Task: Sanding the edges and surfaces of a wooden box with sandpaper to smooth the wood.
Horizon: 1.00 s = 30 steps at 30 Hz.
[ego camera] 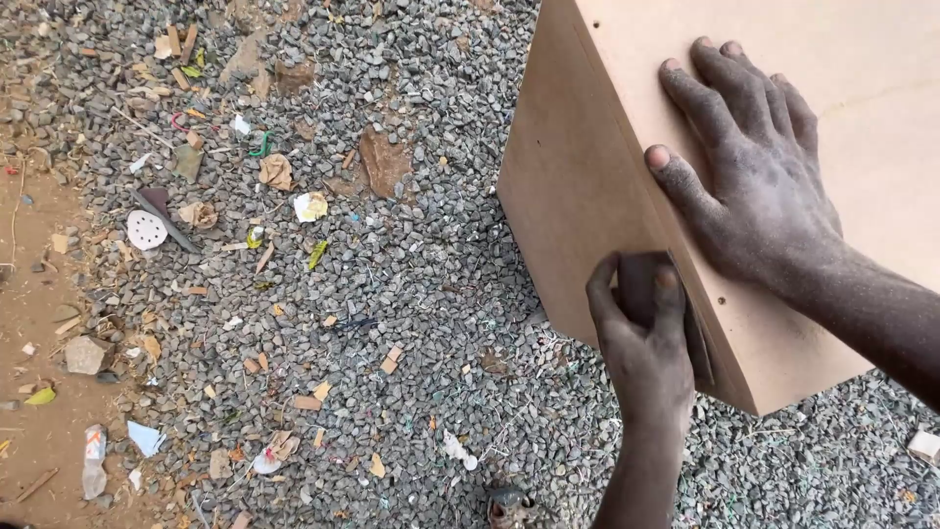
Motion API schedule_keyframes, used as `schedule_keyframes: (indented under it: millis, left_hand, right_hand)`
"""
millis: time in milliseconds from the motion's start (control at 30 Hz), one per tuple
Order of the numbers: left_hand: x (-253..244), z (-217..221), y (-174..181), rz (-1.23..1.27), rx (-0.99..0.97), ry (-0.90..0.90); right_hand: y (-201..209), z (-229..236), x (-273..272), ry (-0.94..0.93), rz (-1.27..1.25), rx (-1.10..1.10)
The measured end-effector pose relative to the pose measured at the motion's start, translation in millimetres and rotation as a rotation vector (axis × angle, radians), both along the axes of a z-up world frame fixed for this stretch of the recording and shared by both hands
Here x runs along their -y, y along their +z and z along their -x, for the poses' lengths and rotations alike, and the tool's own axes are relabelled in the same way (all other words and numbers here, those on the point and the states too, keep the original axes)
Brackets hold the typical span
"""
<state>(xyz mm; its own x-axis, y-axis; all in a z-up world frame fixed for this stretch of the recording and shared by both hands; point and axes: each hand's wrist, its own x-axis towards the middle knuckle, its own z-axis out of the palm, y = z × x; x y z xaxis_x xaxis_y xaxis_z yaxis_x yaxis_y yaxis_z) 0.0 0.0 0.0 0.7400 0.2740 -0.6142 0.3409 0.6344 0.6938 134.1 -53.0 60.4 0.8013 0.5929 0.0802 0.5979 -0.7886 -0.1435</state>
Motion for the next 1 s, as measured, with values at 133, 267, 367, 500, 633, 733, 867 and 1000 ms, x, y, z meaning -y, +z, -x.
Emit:
schedule_keyframes:
  millis: [133, 267, 367, 500, 633, 733, 867, 1000]
  left_hand:
    - [-39, -59, -6, -0.194, -0.040, -0.006]
    - [-44, -75, 16, -0.143, 0.014, 0.033]
    - [-14, -17, 5, -0.008, -0.031, -0.010]
    - [-42, -68, 9, 0.011, 0.030, 0.067]
    - [-52, -76, 9, -0.153, 0.044, 0.048]
    - [-29, -26, 18, -0.121, 0.017, -0.079]
    - [-53, -81, 1, -0.129, -0.023, -0.035]
    - [-66, -103, 7, -0.127, 0.091, 0.072]
  right_hand:
    - [2, 1, -7, 0.006, 0.000, -0.032]
    - [14, 1, 1, -0.007, 0.028, -0.004]
    - [2, 4, -3, -0.014, 0.000, -0.023]
    - [4, -3, -2, -0.005, 0.019, -0.004]
    - [7, 5, -4, -0.002, -0.002, -0.037]
    - [6, 2, -3, 0.002, -0.015, -0.001]
    - [1, -6, -7, 0.030, -0.012, 0.062]
    - [1, -23, -19, 0.081, -0.054, 0.129]
